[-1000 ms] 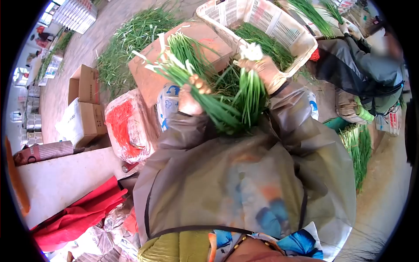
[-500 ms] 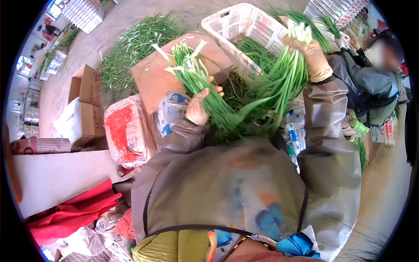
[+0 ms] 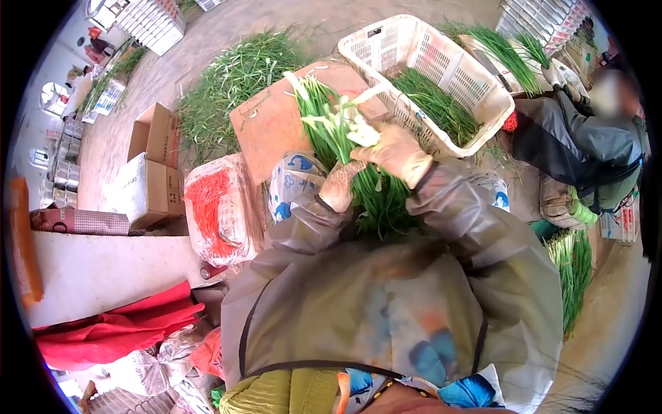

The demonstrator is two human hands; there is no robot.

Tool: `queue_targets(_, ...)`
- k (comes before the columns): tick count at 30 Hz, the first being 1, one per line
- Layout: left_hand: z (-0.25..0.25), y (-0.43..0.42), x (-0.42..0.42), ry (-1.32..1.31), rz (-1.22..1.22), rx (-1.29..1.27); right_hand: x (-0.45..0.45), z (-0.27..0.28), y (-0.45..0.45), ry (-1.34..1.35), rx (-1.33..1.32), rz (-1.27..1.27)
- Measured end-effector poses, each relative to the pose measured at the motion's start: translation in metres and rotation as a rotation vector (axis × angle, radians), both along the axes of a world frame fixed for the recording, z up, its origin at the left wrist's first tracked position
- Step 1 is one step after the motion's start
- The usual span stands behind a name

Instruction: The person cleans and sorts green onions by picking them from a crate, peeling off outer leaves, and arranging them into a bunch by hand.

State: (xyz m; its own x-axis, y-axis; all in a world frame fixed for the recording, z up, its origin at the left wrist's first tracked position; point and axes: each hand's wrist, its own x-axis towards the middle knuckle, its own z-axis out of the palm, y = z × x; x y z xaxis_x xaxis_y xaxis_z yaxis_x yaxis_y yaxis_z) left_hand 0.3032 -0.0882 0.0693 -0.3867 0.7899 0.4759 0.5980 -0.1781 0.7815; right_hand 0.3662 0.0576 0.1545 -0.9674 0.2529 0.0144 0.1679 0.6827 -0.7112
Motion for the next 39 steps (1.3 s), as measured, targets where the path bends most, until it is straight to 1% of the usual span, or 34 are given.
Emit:
queue_targets(1,0.001,0.001,0.002,-0.002,-0.004,0.002,-0.006,-0.014,0.002,-0.117,0.031,-0.056)
queue_targets(2,0.009,0.001,0.007,-0.697,-0.088,0.047,-0.008,-0.016,0.008,-0.121,0.032,-0.058)
queue_targets(3,0.013,0.002,0.010,-1.391,-0.172,0.093,-0.007,-0.017,0.017,-0.074,-0.070,-0.036)
queue_targets(4,0.012,0.003,0.007,-1.390,-0.173,0.100,-0.007,-0.018,0.027,-0.026,-0.171,-0.012)
queue_targets(5,0.010,0.001,0.003,-1.428,-0.107,0.109,-0.005,-0.018,0.032,-0.023,-0.422,0.008)
queue_targets(7,0.005,0.001,0.000,-1.480,0.001,0.153,-0.002,-0.020,0.037,-0.013,-0.616,0.109)
queue_targets(8,0.002,0.001,-0.001,-1.481,-0.003,0.159,-0.001,-0.023,0.038,-0.034,-0.699,0.138)
queue_targets(9,-0.003,0.002,-0.002,-1.476,-0.075,0.197,0.000,-0.027,0.036,-0.008,-0.776,0.102)
queue_targets(10,-0.008,0.003,-0.001,-1.473,-0.145,0.233,0.000,-0.030,0.036,-0.065,-0.720,0.106)
queue_targets(12,-0.010,0.002,-0.001,-1.518,-0.179,0.246,0.002,-0.029,0.035,-0.092,-0.806,0.121)
queue_targets(14,-0.009,-0.001,-0.003,-1.430,-0.224,0.235,0.008,-0.019,0.031,-0.051,-0.923,0.157)
queue_targets(15,-0.002,-0.001,-0.003,-1.366,-0.197,0.240,0.011,-0.008,0.030,-0.044,-0.976,0.210)
queue_targets(16,-0.005,-0.003,-0.006,-1.370,-0.190,0.247,0.021,0.006,0.027,-0.028,-0.990,0.134)
queue_targets(18,-0.018,-0.007,-0.012,-1.204,-0.042,0.194,0.030,0.009,0.040,-0.041,-1.236,0.266)
queue_targets(19,-0.025,-0.008,-0.015,-1.266,0.000,0.219,0.035,0.013,0.040,0.052,-1.319,0.293)
queue_targets(20,-0.023,-0.009,-0.015,-1.342,0.056,0.246,0.040,0.027,0.048,0.017,-1.379,0.327)
queue_targets(22,-0.033,-0.012,-0.020,-1.445,0.075,0.293,0.043,0.032,0.063,0.116,-1.388,0.344)
queue_targets(24,-0.029,-0.011,-0.019,-1.443,0.073,0.330,0.042,0.034,0.076,0.132,-0.985,-0.037)
queue_targets(25,-0.025,-0.010,-0.017,-1.445,0.069,0.367,0.030,0.013,0.097,0.035,-0.673,-0.026)
queue_targets(26,-0.022,-0.008,-0.015,-1.444,0.066,0.370,0.023,-0.014,0.116,-0.120,-0.239,-0.149)
queue_targets(28,-0.013,-0.005,-0.012,-1.386,0.176,0.366,0.030,-0.025,0.106,0.090,0.175,-0.345)
queue_targets(29,-0.005,-0.005,-0.011,-1.367,0.203,0.338,0.031,-0.010,0.088,0.140,-0.434,-0.316)
queue_targets(30,-0.004,-0.004,-0.008,-1.376,0.207,0.340,0.036,-0.001,0.078,0.180,-0.587,-0.200)
queue_targets(32,-0.004,-0.001,-0.007,-1.245,0.296,0.307,0.039,0.005,0.042,0.210,-0.737,-0.117)
queue_targets(33,-0.012,0.003,-0.008,-1.181,0.270,0.320,0.031,0.009,0.020,0.243,-0.788,-0.161)
queue_targets(34,-0.011,0.008,-0.004,-1.180,0.258,0.308,0.026,0.012,0.006,0.275,-0.837,-0.206)
queue_targets(35,-0.010,0.012,0.000,-1.161,0.254,0.315,0.018,-0.001,0.010,0.205,-0.794,-0.172)
queue_targets(36,-0.010,0.017,0.004,-1.141,0.252,0.324,0.008,-0.010,0.015,0.210,-0.724,-0.103)
queue_targets(37,-0.010,0.021,0.009,-1.114,0.270,0.327,0.001,-0.016,0.019,0.226,-0.712,-0.096)
queue_targets(39,-0.007,0.022,0.017,-1.180,0.226,0.372,-0.001,-0.013,0.019,0.222,-0.698,-0.123)
